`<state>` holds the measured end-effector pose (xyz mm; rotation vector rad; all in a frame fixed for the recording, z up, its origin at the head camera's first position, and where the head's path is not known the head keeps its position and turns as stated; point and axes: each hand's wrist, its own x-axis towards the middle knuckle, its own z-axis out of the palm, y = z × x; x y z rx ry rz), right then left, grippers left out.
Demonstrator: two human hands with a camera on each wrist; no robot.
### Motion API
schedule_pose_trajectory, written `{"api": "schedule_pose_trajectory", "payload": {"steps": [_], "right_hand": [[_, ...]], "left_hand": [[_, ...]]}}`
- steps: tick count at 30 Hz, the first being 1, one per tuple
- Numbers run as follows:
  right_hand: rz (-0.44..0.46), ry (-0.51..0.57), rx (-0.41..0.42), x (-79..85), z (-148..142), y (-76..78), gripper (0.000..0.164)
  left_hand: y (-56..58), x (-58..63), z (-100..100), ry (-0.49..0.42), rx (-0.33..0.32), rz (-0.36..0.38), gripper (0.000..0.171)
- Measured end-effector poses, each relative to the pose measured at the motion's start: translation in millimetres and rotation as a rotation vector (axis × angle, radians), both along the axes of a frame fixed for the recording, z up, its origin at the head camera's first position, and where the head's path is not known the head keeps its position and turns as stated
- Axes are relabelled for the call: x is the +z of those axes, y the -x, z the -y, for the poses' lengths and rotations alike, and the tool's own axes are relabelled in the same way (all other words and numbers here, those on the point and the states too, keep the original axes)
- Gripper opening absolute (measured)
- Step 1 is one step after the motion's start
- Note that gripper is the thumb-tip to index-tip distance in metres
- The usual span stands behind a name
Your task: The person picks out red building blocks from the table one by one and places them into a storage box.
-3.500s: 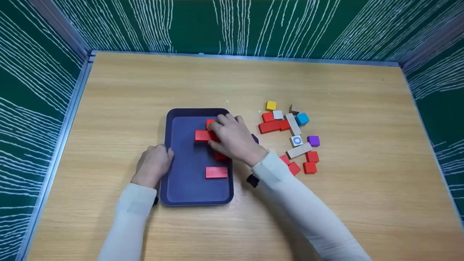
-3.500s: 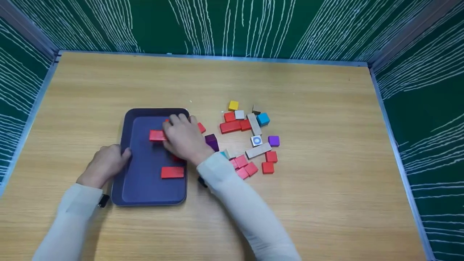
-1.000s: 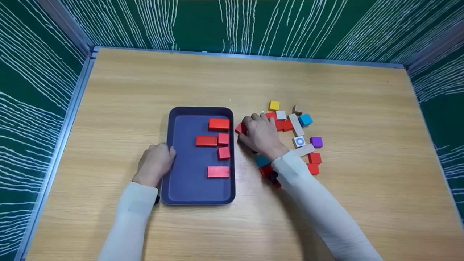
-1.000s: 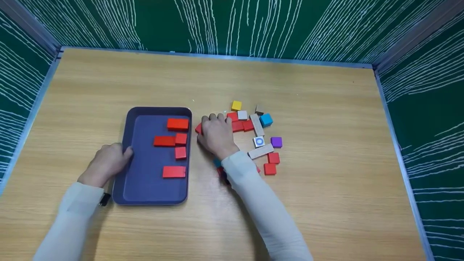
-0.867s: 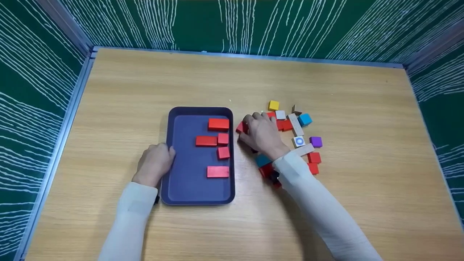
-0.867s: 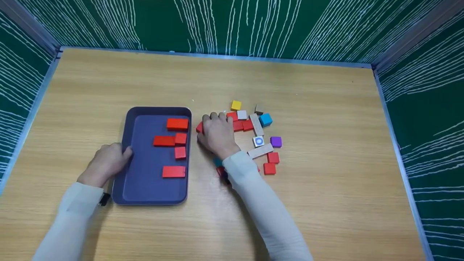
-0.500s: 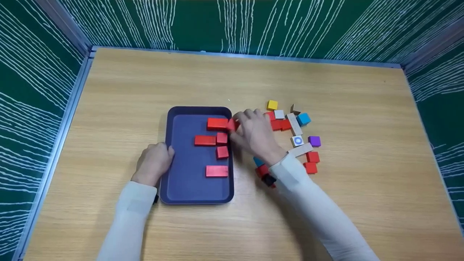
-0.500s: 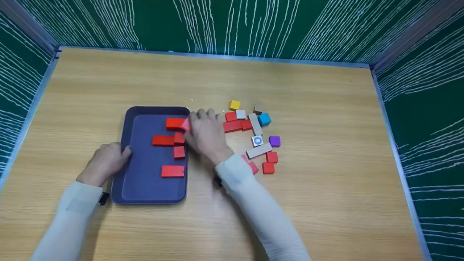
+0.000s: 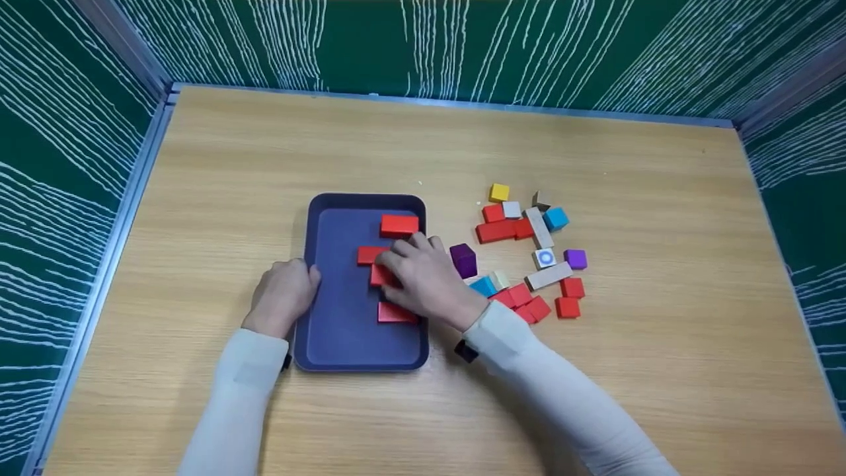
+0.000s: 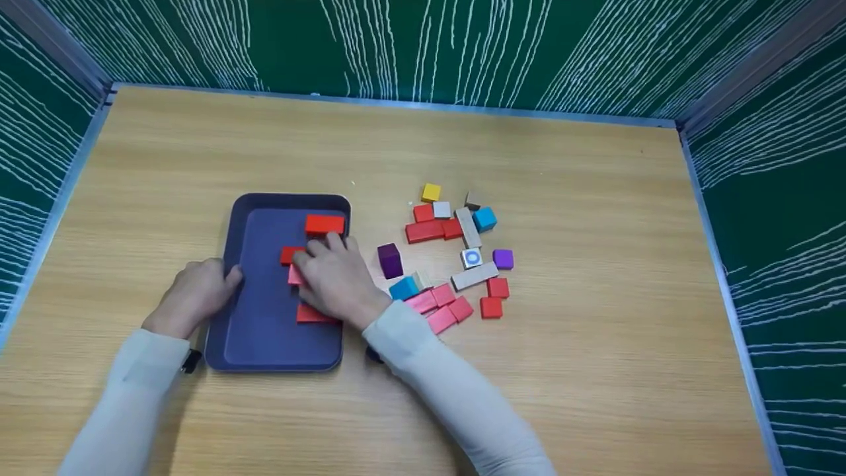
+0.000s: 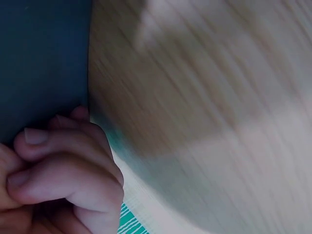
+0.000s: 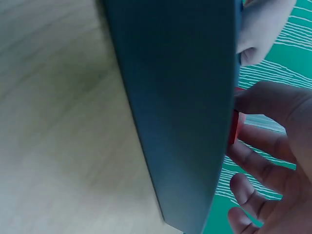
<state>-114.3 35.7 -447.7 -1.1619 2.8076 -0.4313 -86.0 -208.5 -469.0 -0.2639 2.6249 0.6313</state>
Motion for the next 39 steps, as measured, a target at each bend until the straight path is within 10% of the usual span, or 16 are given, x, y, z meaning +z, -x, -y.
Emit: {"api": "schedule_pose_trajectory", "payload": {"steps": [22,39], "right_hand": [[-0.010,0.034,0.034,-6.9,-7,-0.1,0.036],[-0.014,0.164,-0.257,-1.0,-117,47.5,0.034]], "left_hand": [[0.1,-1.0,-1,-0.002,-0.019,-0.023,0.043],[0.0,0.9,0,-0.017,-0.003,-0.004,0.043]]}}
